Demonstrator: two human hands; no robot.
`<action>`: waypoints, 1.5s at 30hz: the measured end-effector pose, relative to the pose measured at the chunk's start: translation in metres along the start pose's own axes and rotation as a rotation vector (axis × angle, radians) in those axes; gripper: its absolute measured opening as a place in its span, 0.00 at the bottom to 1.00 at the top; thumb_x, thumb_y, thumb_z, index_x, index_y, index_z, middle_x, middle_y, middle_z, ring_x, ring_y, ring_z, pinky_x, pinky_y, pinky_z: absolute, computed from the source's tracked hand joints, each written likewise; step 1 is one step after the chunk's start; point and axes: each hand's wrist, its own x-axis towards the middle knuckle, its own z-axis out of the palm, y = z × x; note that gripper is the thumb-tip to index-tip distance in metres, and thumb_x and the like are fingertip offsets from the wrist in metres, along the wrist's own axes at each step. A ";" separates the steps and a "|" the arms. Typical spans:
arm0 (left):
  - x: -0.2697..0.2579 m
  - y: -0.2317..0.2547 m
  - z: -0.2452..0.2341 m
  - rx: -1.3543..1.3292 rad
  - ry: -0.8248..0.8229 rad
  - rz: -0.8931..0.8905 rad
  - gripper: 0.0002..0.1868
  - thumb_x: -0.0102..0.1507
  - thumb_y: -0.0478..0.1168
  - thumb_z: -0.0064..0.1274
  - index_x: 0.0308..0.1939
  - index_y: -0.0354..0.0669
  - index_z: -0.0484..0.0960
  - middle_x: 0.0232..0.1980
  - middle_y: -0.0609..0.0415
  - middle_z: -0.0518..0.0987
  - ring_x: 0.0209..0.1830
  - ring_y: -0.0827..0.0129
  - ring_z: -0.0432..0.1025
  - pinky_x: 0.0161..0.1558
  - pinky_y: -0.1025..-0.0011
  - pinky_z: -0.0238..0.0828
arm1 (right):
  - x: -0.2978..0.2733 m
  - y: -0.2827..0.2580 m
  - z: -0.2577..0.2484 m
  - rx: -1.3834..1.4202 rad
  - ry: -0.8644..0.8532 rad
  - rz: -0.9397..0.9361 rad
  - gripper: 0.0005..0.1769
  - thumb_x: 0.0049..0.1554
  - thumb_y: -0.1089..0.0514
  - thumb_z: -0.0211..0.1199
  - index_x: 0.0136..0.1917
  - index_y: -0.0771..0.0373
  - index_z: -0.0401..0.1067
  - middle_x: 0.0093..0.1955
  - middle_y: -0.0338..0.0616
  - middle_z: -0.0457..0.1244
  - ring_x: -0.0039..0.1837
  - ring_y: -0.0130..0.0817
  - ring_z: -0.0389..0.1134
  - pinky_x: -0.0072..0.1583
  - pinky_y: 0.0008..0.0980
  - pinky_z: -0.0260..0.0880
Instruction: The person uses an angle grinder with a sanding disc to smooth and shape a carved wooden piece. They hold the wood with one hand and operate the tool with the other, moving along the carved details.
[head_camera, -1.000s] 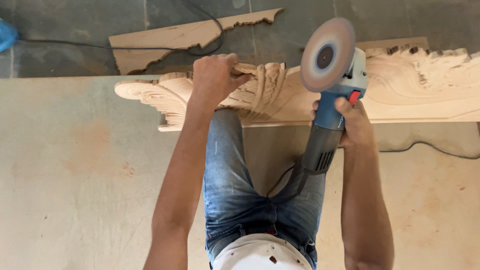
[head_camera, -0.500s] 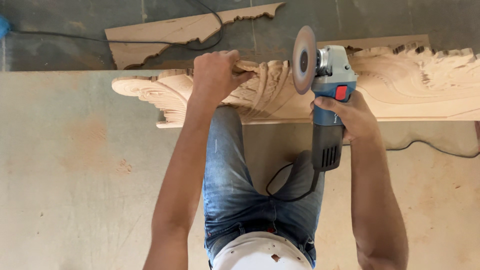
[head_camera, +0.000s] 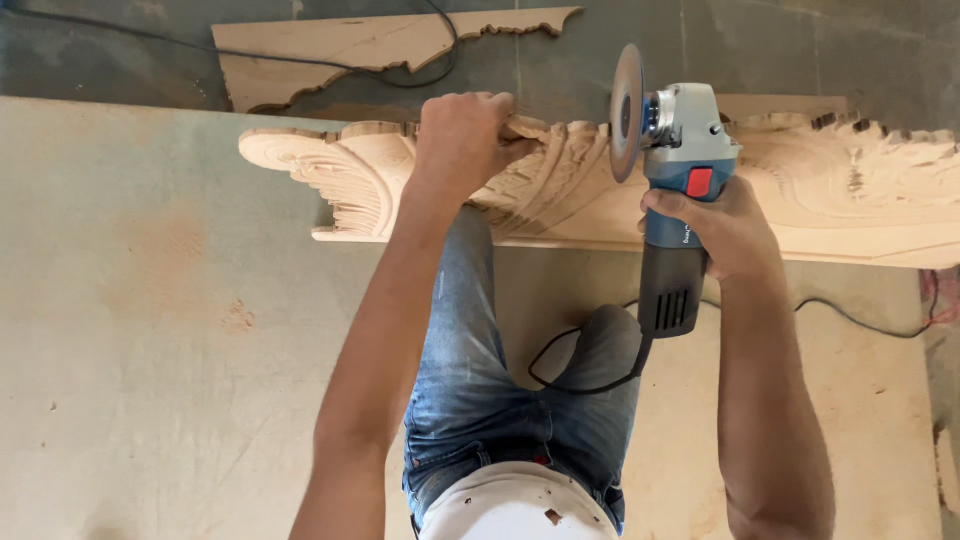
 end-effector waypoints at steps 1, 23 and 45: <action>0.000 0.000 0.000 -0.010 0.008 0.002 0.25 0.52 0.61 0.71 0.33 0.44 0.84 0.30 0.51 0.82 0.30 0.56 0.78 0.31 0.58 0.71 | -0.001 -0.004 0.002 -0.031 0.001 -0.013 0.19 0.51 0.62 0.71 0.54 0.70 0.72 0.43 0.46 0.68 0.42 0.36 0.73 0.43 0.35 0.76; 0.001 0.001 0.000 0.022 -0.005 0.010 0.27 0.53 0.63 0.70 0.35 0.44 0.85 0.29 0.51 0.82 0.29 0.56 0.78 0.31 0.59 0.72 | 0.008 0.023 -0.013 0.206 -0.073 -0.014 0.26 0.52 0.62 0.71 0.61 0.70 0.69 0.45 0.51 0.68 0.43 0.41 0.73 0.44 0.39 0.78; 0.000 -0.004 0.006 -0.034 0.013 0.005 0.25 0.53 0.62 0.70 0.34 0.45 0.84 0.28 0.52 0.81 0.28 0.56 0.77 0.30 0.58 0.71 | -0.004 -0.033 0.016 -0.614 0.084 -0.243 0.23 0.48 0.56 0.77 0.55 0.65 0.76 0.48 0.43 0.70 0.48 0.31 0.71 0.51 0.32 0.72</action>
